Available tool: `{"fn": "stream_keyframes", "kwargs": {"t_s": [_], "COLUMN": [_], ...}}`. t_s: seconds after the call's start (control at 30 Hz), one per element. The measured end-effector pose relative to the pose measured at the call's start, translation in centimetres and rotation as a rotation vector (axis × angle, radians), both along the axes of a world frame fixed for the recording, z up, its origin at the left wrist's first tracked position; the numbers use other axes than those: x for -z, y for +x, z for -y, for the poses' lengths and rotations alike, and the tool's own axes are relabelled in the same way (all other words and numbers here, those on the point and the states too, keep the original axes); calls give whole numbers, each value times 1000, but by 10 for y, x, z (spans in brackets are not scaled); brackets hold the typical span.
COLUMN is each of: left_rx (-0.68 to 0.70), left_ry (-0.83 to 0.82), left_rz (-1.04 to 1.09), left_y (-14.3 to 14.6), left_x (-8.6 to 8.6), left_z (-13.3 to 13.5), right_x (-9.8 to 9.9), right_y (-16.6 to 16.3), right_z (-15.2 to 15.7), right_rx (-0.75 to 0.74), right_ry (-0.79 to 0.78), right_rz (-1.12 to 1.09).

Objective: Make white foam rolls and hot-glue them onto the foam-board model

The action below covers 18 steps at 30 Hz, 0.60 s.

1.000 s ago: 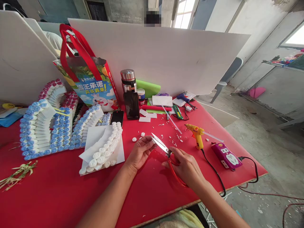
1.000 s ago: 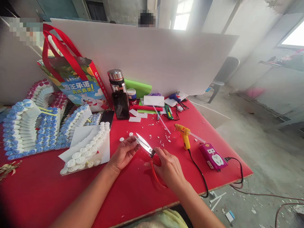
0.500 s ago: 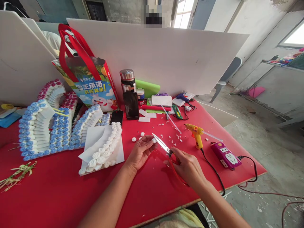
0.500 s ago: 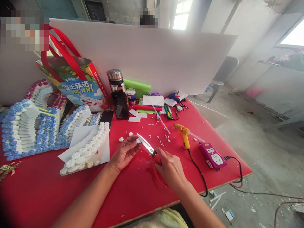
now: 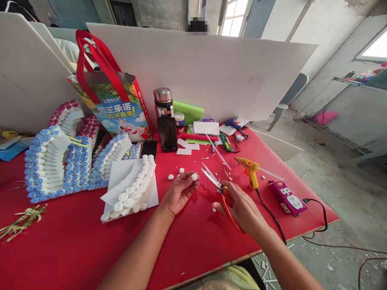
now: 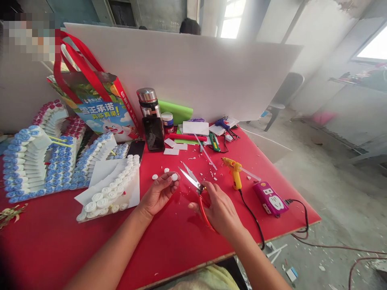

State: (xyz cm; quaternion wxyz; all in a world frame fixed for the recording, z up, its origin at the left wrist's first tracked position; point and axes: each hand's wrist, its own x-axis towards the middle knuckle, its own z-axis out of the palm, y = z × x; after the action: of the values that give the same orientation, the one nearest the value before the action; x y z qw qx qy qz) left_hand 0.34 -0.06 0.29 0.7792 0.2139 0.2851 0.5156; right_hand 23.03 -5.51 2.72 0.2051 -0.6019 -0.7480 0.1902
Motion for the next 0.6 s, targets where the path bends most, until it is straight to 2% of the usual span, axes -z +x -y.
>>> {"fn": "stream_keyframes", "kwargs": {"t_s": [0.23,0.6], "left_rx": [17,88], "left_ry": [19,64], "left_rz": [-10,-71], "left_y": [2,2], "left_x": [1,0], "left_z": [2,3], "right_x": [1,-5], "right_y": [-9,-10], "right_z": [3,2], "right_rx": [-52,-72], "right_ry": [28,32], "right_rz": [87,99]}}
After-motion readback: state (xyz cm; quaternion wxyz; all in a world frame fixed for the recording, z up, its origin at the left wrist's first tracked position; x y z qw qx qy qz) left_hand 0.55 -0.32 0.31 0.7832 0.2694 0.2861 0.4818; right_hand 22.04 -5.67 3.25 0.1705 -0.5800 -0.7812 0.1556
